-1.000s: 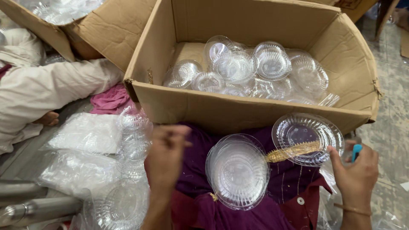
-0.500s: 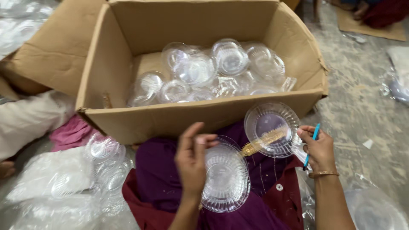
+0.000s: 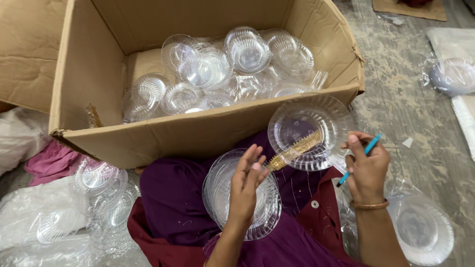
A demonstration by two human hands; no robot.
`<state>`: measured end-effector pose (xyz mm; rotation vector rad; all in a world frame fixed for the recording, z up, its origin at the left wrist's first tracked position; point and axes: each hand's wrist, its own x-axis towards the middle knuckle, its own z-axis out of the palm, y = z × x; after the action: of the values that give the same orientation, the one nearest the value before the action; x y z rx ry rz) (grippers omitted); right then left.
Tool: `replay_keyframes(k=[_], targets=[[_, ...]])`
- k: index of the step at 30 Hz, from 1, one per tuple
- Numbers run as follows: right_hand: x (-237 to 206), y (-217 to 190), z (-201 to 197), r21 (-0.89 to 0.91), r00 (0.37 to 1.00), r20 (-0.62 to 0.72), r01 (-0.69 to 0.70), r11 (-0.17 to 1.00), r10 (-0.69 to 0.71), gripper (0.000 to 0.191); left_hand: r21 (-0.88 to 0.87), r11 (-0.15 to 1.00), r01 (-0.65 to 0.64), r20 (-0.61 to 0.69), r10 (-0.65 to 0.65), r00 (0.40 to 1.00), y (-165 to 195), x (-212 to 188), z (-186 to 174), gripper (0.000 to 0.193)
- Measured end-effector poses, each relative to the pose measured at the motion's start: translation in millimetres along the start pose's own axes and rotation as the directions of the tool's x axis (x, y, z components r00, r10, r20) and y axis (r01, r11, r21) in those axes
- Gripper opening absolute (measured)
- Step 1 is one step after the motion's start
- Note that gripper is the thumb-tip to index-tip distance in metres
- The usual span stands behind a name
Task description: The person sits on the floor and uses a small blue utility knife to trim the edges of clear plastic plates. They pick up plates from a cardboard box, rotate them, and scrape the rim with the knife, then place the plates in a stack on their lap.
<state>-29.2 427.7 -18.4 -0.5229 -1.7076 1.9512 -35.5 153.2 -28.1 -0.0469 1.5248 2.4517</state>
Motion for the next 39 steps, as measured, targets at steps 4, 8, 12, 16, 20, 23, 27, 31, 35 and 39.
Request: replay_keyframes(k=[4,8,12,16,20,23,27,31,35,39], targets=[[-26,-10,23,0.063,0.988,0.11,-0.114,0.991,0.107,0.014,-0.016,1.0,-0.017,0.082,0.018,0.996,8,-9,7,0.064],[-42,-13,39,0.09,0.961,0.234,-0.175,0.98,0.15,0.014,-0.076,0.996,-0.057,0.042,0.06,0.997,23,-17,4,0.068],[-42,-17,39,0.065,0.946,0.283,-0.184,0.981,0.159,0.013,0.009,0.997,-0.071,-0.007,0.071,0.997,36,-22,-3,0.074],[-45,-18,36,0.075,0.94,0.305,-0.183,0.98,0.152,0.012,-0.042,0.992,-0.123,0.05,0.125,0.991,42,-26,-9,0.072],[-49,-21,37,0.069,0.946,0.296,-0.156,0.985,0.13,0.012,-0.124,0.988,-0.093,0.116,0.107,0.987,46,-28,-18,0.066],[-52,-26,38,0.055,0.949,0.299,-0.125,0.991,0.103,0.014,-0.186,0.979,-0.078,0.132,0.104,0.986,47,-30,-20,0.063],[-56,-32,41,0.021,0.949,0.302,-0.102,0.995,0.091,0.015,-0.168,0.98,-0.102,0.134,0.126,0.983,48,-30,-24,0.062],[-57,-39,46,0.003,0.939,0.337,-0.076,0.997,0.071,0.015,-0.188,0.975,-0.114,0.124,0.139,0.982,51,-29,-25,0.061],[-60,-42,50,-0.011,0.935,0.346,-0.079,0.997,0.078,0.014,-0.167,0.981,-0.103,0.082,0.118,0.99,56,-29,-26,0.061],[-50,-29,46,-0.166,0.968,0.248,0.083,0.983,-0.04,0.017,-0.1,0.987,-0.13,0.036,0.134,0.99,59,-30,-29,0.06]])
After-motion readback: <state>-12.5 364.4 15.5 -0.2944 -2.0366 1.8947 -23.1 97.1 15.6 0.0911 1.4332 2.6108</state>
